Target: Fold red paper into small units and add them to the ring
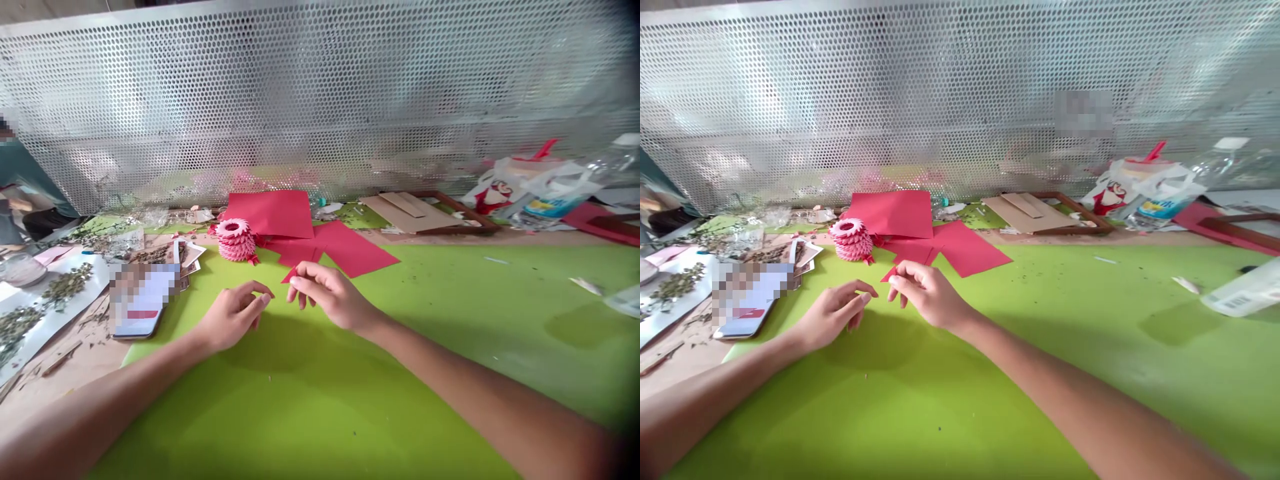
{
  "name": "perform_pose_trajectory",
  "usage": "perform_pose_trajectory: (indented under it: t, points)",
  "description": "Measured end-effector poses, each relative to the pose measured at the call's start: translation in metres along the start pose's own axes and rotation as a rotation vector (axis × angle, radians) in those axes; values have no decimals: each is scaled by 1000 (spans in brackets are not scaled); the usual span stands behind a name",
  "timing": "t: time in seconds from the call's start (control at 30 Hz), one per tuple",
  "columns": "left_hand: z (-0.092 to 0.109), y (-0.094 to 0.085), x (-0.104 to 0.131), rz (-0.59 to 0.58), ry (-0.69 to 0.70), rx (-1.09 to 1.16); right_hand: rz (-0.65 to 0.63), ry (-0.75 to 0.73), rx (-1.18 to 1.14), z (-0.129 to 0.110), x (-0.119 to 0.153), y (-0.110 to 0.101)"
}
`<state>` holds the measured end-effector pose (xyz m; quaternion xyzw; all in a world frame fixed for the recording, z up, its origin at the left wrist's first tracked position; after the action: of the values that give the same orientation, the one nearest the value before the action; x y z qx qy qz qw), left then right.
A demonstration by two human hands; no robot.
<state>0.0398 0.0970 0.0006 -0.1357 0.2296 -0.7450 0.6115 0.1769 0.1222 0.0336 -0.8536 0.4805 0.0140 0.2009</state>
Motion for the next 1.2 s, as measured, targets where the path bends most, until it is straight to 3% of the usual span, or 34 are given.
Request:
perform_pose_trajectory:
  t: [0.13, 0.27, 0.33, 0.43, 0.5, 0.63, 0.77, 0.9, 1.07, 1.2]
  points:
    - [3, 5, -1, -35, 55, -44, -128, 67, 123, 0, -9, 6]
    - [7, 8, 2, -61, 97, -63, 58, 111, 460, 9, -61, -19]
    - [7, 8, 3, -72, 113, -70, 121, 100, 523, 10, -92, -29]
    - [7, 8, 2, -81, 129, -80, 164, 96, 598, 17, -122, -36]
    - [6, 8, 1, -83, 135, -88, 148, 124, 667, 29, -128, -36]
    - [7, 9, 2, -104, 142, -80, 108, 180, 798, 51, -115, -46]
    - [8, 11, 4, -120, 148, -75, 169, 171, 911, 48, -91, -69]
    - [10, 12, 4, -125, 168, -88, 145, 153, 1002, 48, -60, -70]
    - [10, 13, 5, -141, 178, -112, 76, -57, 1231, 52, -42, -49]
    - [11, 9, 4, -123, 170, -111, 128, -209, 1202, 40, -47, -57]
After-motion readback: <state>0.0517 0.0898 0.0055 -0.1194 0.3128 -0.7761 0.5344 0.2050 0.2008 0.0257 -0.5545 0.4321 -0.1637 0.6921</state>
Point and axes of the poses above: each hand's wrist, its own x-axis away from the middle knuckle, its own y-axis out of the palm, z = x × y, the point moved 9 cm from there along -x, towards the middle knuckle, and after that the axes turned 4 degrees about z, right-handed, at the moved point
